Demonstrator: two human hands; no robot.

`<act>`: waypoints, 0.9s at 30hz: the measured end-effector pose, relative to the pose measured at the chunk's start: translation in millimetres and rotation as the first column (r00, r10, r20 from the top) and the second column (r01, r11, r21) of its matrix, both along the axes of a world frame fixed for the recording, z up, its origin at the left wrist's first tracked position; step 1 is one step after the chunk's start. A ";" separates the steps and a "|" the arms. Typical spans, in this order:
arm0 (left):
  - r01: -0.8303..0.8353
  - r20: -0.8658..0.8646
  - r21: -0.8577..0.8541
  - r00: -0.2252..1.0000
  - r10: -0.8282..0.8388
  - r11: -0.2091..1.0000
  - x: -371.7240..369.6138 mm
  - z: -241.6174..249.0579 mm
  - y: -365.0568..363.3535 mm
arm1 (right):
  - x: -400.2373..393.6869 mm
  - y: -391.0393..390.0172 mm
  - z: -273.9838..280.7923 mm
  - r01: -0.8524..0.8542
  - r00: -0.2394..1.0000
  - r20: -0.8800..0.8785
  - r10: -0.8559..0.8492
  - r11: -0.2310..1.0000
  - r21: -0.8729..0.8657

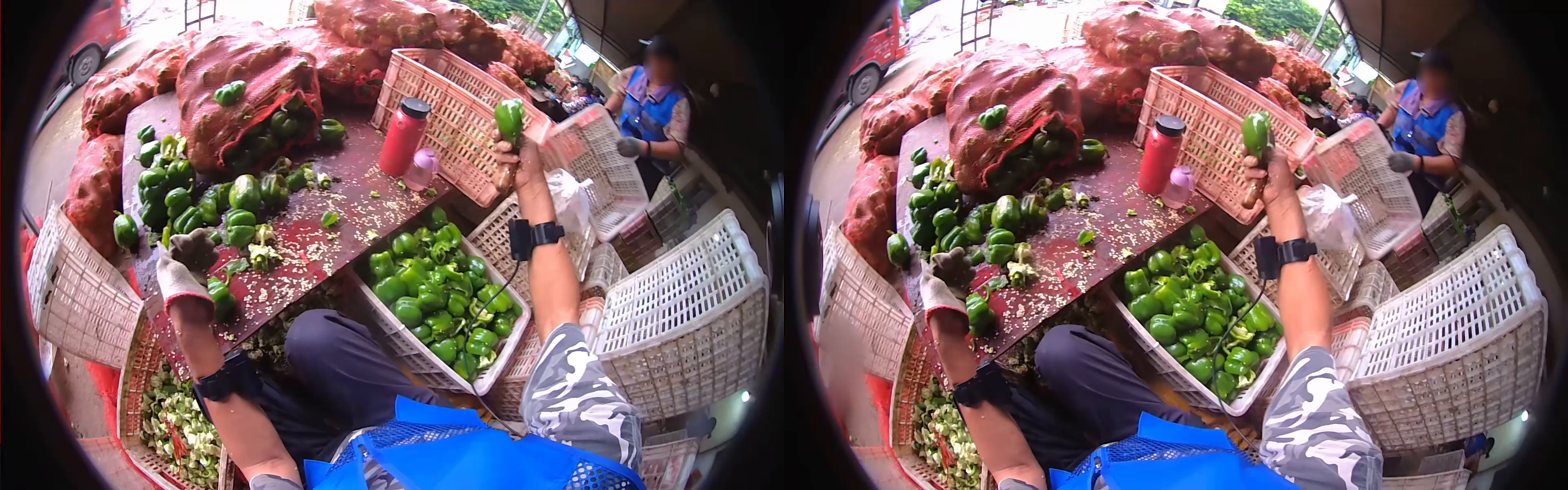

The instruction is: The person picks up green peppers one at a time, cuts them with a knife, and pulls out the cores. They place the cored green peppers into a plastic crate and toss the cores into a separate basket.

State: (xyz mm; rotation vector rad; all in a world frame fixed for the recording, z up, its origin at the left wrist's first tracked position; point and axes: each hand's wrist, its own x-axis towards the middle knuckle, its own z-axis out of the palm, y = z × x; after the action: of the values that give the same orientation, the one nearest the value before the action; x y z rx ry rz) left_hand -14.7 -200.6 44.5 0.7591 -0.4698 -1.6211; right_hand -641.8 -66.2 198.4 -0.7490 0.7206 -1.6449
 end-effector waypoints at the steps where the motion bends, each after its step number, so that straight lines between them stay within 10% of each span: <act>1: 0.051 -0.022 -0.058 0.998 -0.053 0.997 3.1 -3.4 -1.2 | -6.9 7.4 -12.7 -0.003 1.000 0.030 0.003 1.000 0.013; 4: 0.017 -0.014 -0.057 1.000 -0.017 0.998 -2.8 11.3 7.1 | 6.7 31.4 -35.0 0.161 0.976 -0.150 -0.155 0.987 0.025; 6: 0.008 0.029 -0.066 1.000 -0.006 0.998 7.4 3.0 3.1 | 52.8 53.2 -32.9 0.495 0.729 -0.570 -0.377 0.867 0.060; 7: 0.062 0.053 -0.117 0.997 -0.056 0.991 17.2 -6.5 -3.7 | 60.4 61.1 -40.9 0.550 0.585 -0.720 -0.374 0.835 0.012; 9: -0.028 0.057 -0.037 0.998 0.030 0.999 9.7 5.7 4.7 | 60.2 75.2 -70.0 0.590 -0.212 -0.958 -0.194 0.756 -0.284; 13: 0.005 0.110 -0.051 0.994 0.001 0.999 12.4 6.6 3.4 | 66.4 92.4 -140.5 0.447 -0.575 -0.816 -0.059 0.813 -0.374; 19: 0.013 0.154 -0.032 0.988 -0.007 0.999 27.2 -5.5 -2.5 | 83.3 112.3 -204.5 0.305 -0.772 -0.635 -0.034 0.857 -0.416; 21: 0.127 0.207 -0.064 0.972 -0.111 0.990 46.1 -28.9 -27.2 | 102.0 124.8 -216.1 0.327 -0.669 -0.743 -0.022 0.889 -0.321; 27: -0.244 0.487 -0.089 0.835 0.256 0.966 27.6 19.8 16.5 | 117.2 129.3 -244.8 0.422 -0.542 -0.837 0.074 0.886 -0.194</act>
State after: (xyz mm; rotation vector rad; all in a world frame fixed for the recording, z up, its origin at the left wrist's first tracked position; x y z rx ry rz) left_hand 12.9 -184.0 64.3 1.1781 -0.7212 -1.1631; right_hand -524.6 63.1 -46.4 -2.0194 2.6188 -0.3639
